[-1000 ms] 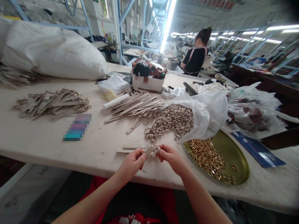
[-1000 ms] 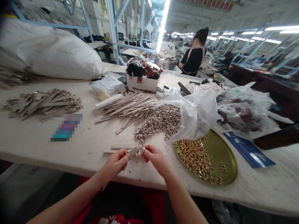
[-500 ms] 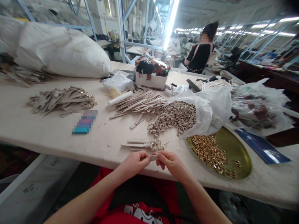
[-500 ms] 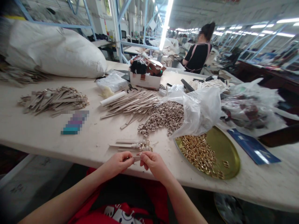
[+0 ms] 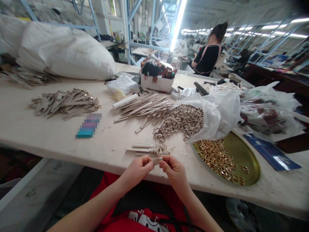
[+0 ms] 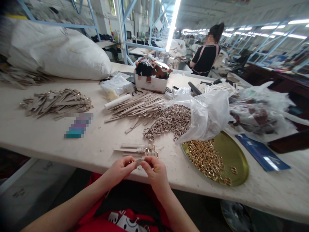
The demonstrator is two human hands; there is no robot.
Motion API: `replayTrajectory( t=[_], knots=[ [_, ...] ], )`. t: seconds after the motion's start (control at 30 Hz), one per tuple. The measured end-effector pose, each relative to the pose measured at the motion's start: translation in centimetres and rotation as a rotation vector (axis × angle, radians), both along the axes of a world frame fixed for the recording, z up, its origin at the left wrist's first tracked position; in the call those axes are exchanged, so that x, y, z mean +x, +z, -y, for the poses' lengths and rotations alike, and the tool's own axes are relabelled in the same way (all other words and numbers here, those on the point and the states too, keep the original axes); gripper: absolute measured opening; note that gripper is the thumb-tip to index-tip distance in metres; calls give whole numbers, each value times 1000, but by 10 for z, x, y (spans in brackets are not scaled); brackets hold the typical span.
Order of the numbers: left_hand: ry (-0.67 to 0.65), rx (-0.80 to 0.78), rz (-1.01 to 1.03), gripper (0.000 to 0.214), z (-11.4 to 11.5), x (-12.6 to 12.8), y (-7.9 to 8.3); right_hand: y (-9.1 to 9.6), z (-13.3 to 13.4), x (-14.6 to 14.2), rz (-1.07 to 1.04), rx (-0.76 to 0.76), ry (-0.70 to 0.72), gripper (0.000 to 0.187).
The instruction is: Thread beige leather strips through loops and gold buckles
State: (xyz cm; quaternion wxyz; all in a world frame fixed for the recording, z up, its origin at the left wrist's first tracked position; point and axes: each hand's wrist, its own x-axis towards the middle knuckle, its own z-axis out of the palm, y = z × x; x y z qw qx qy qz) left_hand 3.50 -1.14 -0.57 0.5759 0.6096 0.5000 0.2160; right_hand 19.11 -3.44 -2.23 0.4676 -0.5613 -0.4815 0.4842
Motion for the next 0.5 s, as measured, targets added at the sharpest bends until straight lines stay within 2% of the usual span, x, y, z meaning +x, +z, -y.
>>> replayTrajectory(
  t=[0.13,0.23,0.33,0.5],
  knots=[
    [-104,161,-97,26,2,-3,0,-2,-1,4,-179,-156,102,25],
    [-174,219,-186,26,1,-6,1,-4,-2,7,-278,-235,165,29],
    [-186,220,-194,26,-1,-7,0,-8,-4,5,-223,-225,175,33],
    [-113,141,-135,24,-6,-5,-7,-13,-9,-1,-200,-185,136,33]
  ],
)
